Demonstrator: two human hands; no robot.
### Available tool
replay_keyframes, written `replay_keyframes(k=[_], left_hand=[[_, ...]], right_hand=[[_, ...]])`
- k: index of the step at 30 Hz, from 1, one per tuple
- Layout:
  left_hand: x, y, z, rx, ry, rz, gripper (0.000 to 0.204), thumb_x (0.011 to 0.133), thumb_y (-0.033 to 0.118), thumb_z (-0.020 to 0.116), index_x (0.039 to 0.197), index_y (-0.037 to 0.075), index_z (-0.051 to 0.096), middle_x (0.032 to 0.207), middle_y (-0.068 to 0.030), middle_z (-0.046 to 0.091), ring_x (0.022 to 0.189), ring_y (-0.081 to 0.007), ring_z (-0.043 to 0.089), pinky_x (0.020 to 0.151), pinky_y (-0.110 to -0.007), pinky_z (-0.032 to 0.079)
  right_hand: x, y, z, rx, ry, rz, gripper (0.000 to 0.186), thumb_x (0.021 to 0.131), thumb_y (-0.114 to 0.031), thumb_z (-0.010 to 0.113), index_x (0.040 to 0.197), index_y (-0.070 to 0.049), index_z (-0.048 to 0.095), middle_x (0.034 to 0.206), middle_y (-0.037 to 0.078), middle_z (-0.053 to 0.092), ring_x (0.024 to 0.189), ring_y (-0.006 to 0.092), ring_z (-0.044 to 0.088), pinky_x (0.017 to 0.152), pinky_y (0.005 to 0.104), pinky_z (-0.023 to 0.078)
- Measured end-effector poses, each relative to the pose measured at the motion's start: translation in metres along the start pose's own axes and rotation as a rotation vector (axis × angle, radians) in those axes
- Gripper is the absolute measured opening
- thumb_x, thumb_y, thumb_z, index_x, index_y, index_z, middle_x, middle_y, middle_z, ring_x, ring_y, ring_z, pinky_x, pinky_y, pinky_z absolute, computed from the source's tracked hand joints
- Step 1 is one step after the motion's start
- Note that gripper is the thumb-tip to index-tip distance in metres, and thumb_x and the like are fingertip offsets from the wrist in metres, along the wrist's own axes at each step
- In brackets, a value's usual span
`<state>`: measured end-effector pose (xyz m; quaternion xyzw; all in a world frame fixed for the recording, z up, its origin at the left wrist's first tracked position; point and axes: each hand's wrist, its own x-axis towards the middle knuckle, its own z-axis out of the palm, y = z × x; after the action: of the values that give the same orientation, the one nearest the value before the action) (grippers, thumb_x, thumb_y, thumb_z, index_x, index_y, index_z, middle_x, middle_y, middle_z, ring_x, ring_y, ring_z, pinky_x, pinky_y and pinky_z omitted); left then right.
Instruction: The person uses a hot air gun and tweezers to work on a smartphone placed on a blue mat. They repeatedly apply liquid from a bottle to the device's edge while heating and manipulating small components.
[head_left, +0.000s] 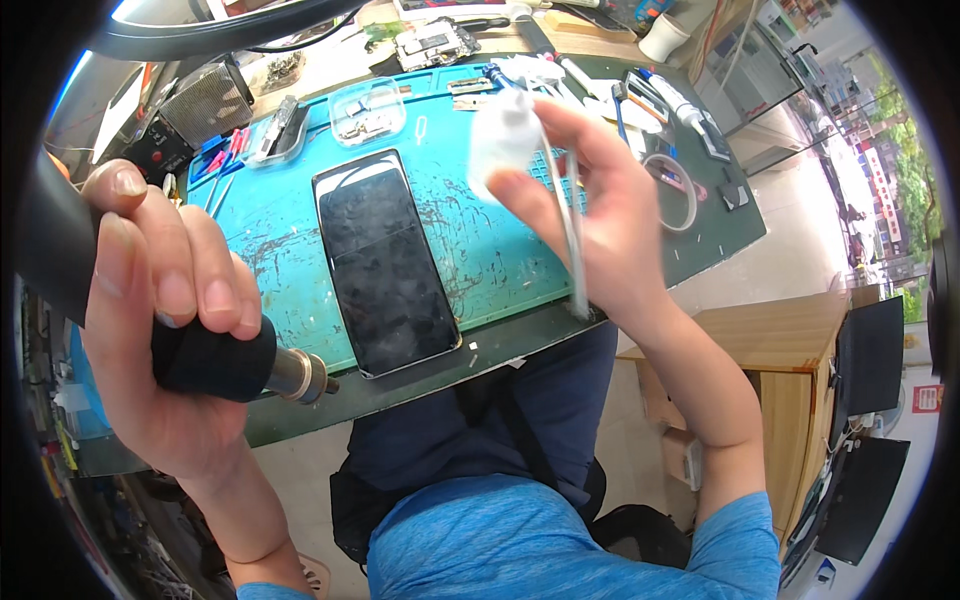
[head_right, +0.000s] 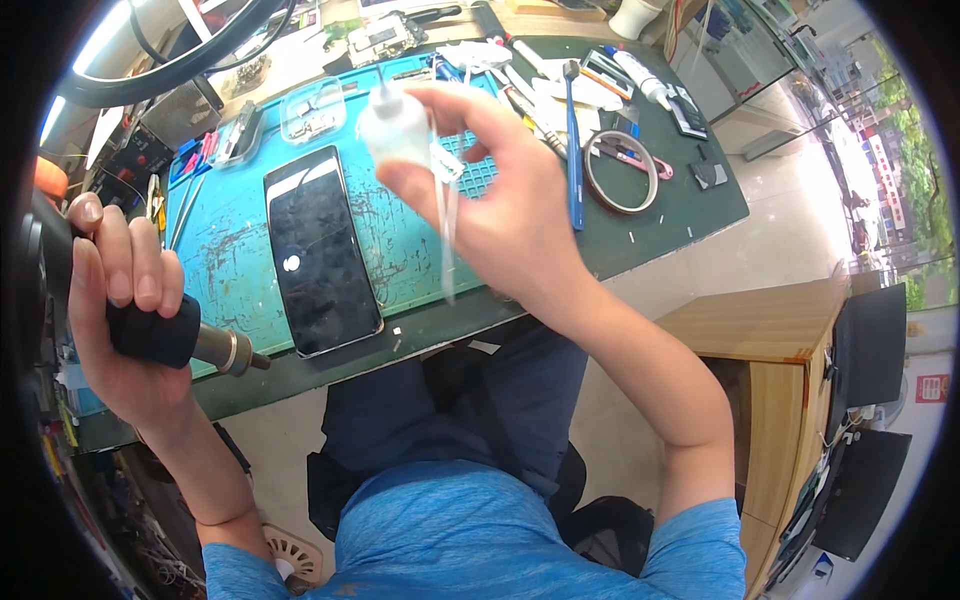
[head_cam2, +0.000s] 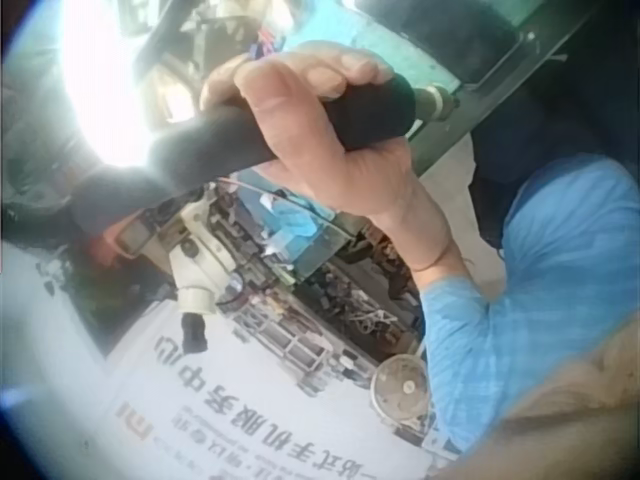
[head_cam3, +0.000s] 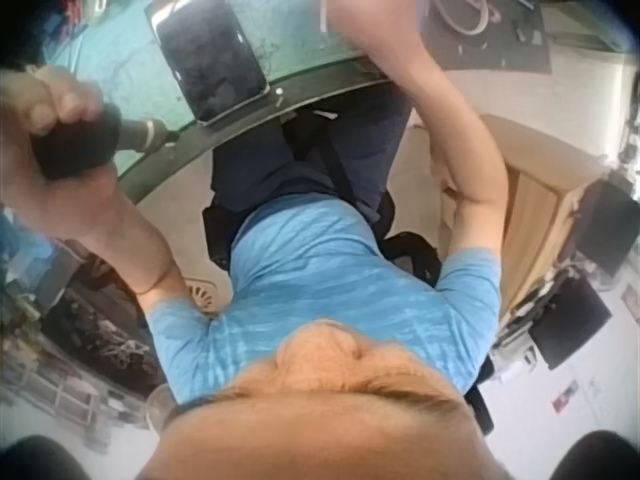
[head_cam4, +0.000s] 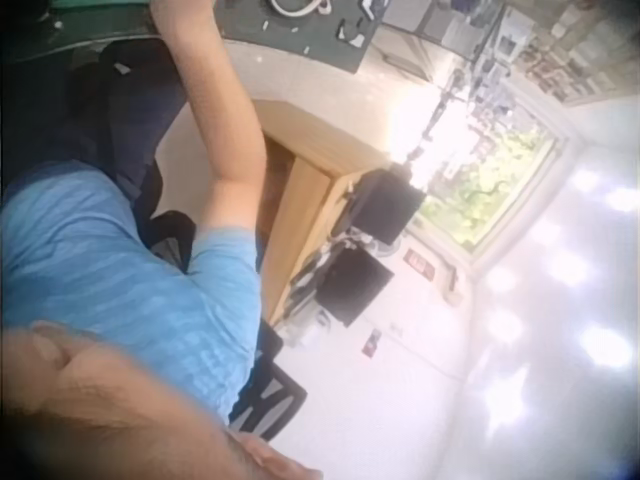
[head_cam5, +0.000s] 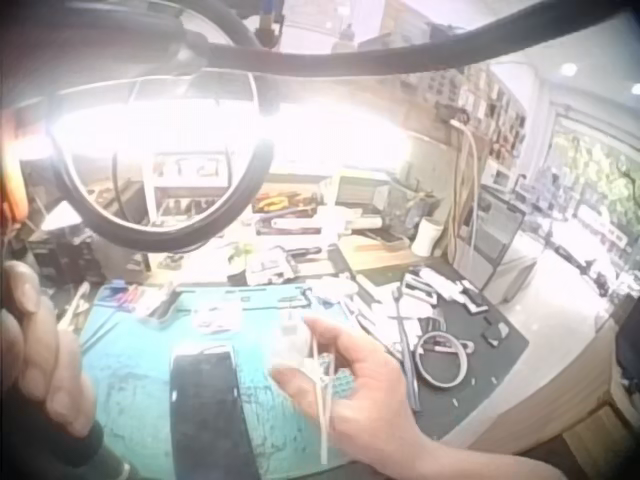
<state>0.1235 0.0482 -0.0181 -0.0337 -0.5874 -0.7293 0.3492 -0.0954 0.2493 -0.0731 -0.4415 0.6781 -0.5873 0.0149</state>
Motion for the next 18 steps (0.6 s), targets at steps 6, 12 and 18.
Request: replay_keyframes(k=[6, 12, 18], left_hand=[[-0.004, 0.004, 0.003, -0.002, -0.056, 0.019, 0.018, 0.119, 0.021, 0.051, 0.130, 0.007, 0.048, 0.087, 0.0016, 0.050, 0.078, -0.0083, 0.052, 0.068, -0.023, 0.046], [-0.001, 0.003, 0.011, -0.030, -0.088, 0.037, 0.019, 0.118, 0.021, 0.052, 0.131, 0.007, 0.047, 0.088, 0.0017, 0.050, 0.078, -0.0084, 0.052, 0.069, -0.024, 0.047], [0.008, -0.013, 0.019, -0.098, -0.061, 0.038, 0.019, 0.119, 0.021, 0.048, 0.131, 0.007, 0.047, 0.087, 0.0020, 0.049, 0.077, -0.0092, 0.050, 0.069, -0.025, 0.047]], right_hand=[[0.016, 0.011, 0.032, -0.243, -0.024, 0.139, 0.056, 0.090, -0.032, 0.089, 0.133, -0.001, 0.072, 0.107, 0.018, 0.077, 0.102, 0.0334, 0.075, 0.094, 0.0448, 0.058], [-0.003, 0.011, 0.011, -0.332, 0.067, -0.083, 0.062, 0.098, -0.039, 0.083, 0.143, 0.000, 0.065, 0.108, 0.018, 0.074, 0.097, 0.0330, 0.073, 0.092, 0.0443, 0.057], [-0.044, -0.014, -0.042, -0.032, -0.266, -0.173, 0.045, 0.109, -0.019, 0.066, 0.147, 0.005, 0.065, 0.104, 0.016, 0.073, 0.087, 0.0233, 0.073, 0.080, 0.0364, 0.060]])
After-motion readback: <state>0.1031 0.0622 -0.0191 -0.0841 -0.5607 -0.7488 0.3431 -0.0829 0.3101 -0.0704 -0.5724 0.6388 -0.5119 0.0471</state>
